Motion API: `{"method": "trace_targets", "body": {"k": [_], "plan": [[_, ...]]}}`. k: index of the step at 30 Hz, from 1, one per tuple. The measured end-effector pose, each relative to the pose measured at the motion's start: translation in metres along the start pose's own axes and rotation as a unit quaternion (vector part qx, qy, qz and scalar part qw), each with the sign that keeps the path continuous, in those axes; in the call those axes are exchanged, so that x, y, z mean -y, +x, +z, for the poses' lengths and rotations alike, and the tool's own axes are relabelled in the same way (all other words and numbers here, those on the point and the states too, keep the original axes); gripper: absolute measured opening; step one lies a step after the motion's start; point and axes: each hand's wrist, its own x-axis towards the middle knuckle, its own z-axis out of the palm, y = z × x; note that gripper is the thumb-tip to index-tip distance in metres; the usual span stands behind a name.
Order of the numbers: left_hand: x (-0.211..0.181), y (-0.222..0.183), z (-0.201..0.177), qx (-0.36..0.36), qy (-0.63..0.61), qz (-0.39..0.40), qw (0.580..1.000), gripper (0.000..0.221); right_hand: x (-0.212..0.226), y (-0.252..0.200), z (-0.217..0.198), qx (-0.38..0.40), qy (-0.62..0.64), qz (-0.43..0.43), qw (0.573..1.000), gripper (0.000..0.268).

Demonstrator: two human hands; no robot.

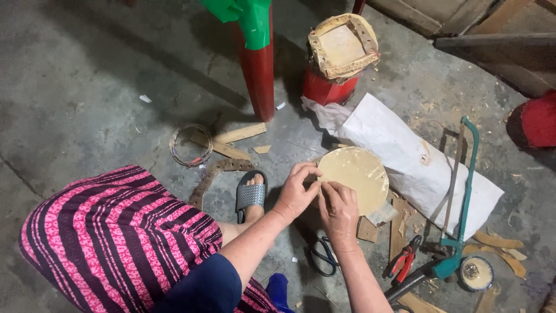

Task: Sanding a wooden drum frame and fitting a leather head onto it using a hammer.

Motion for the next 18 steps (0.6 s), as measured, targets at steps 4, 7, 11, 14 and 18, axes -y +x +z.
{"method": "trace_targets", "body": {"k": [4,7,11,14,18], "plan": [[-0.003,0.001,-0.001,-0.003,0.003,-0.001,1.0,0.025,-0.001,0.001,-0.004,0.008,0.02,0.003,1.0,0.026],[-0.001,-0.001,0.0,-0.005,-0.004,-0.004,1.0,0.026,0.003,0.005,-0.009,0.034,0.023,0.005,0.999,0.031],[0.005,-0.003,0.004,-0.016,-0.003,-0.015,1.0,0.034,-0.003,0.014,-0.009,0.081,0.011,0.037,0.996,0.035],[0.007,-0.004,0.005,-0.011,-0.014,-0.016,1.0,0.035,-0.008,0.025,-0.01,0.118,0.012,0.072,0.99,0.031],[0.011,-0.006,0.005,0.003,-0.03,-0.033,0.999,0.04,-0.014,0.038,-0.003,0.145,-0.066,0.045,0.986,0.016]]}}
